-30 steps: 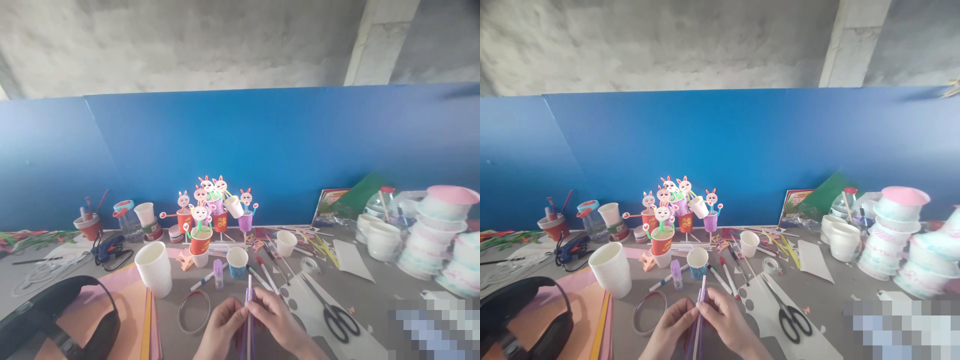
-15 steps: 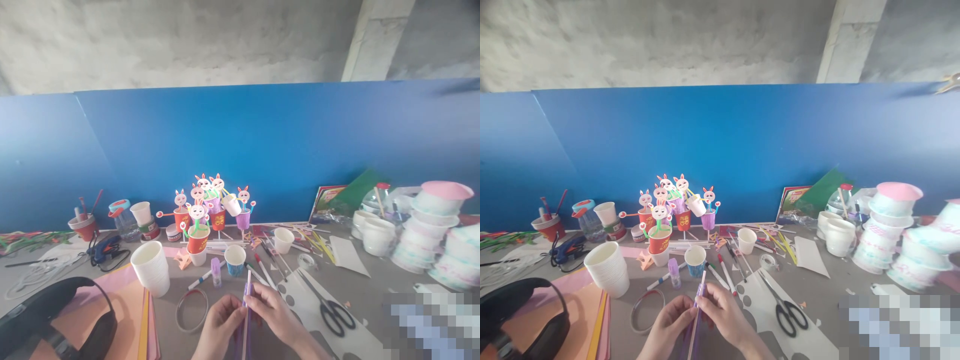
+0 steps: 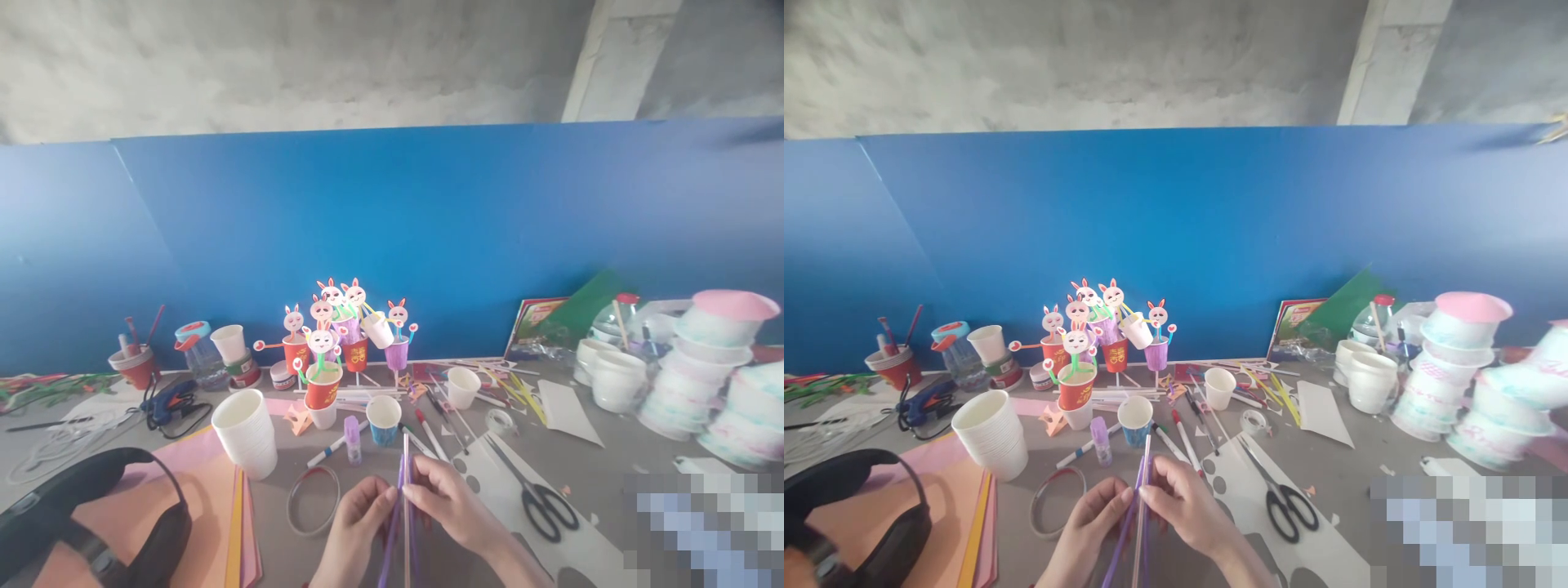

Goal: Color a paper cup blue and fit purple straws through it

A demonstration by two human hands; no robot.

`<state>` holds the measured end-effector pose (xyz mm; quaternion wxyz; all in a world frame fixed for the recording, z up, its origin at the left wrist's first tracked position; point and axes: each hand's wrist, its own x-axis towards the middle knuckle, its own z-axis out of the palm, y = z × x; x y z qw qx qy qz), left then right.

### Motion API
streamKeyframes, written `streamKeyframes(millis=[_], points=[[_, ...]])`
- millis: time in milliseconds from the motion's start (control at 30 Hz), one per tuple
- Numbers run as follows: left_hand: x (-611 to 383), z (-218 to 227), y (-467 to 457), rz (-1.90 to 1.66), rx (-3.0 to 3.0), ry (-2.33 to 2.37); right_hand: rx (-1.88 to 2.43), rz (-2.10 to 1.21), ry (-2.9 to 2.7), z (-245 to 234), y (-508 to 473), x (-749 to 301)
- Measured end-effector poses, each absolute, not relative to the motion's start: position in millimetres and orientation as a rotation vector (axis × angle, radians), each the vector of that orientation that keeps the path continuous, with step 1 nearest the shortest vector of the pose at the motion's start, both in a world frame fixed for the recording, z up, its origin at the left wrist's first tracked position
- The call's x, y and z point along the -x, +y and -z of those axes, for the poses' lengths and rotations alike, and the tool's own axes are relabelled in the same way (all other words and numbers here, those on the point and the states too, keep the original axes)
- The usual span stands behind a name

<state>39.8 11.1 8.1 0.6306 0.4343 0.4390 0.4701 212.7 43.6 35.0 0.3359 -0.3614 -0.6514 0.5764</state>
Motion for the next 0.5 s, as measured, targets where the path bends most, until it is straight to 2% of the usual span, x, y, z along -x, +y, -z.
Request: streamKeyframes(millis=[500], points=[[-40.0,-8.6,10.3,-1.074,-1.189,1.064,1.007,-1.364,-1.739,-27.4,42.8,-209.3]])
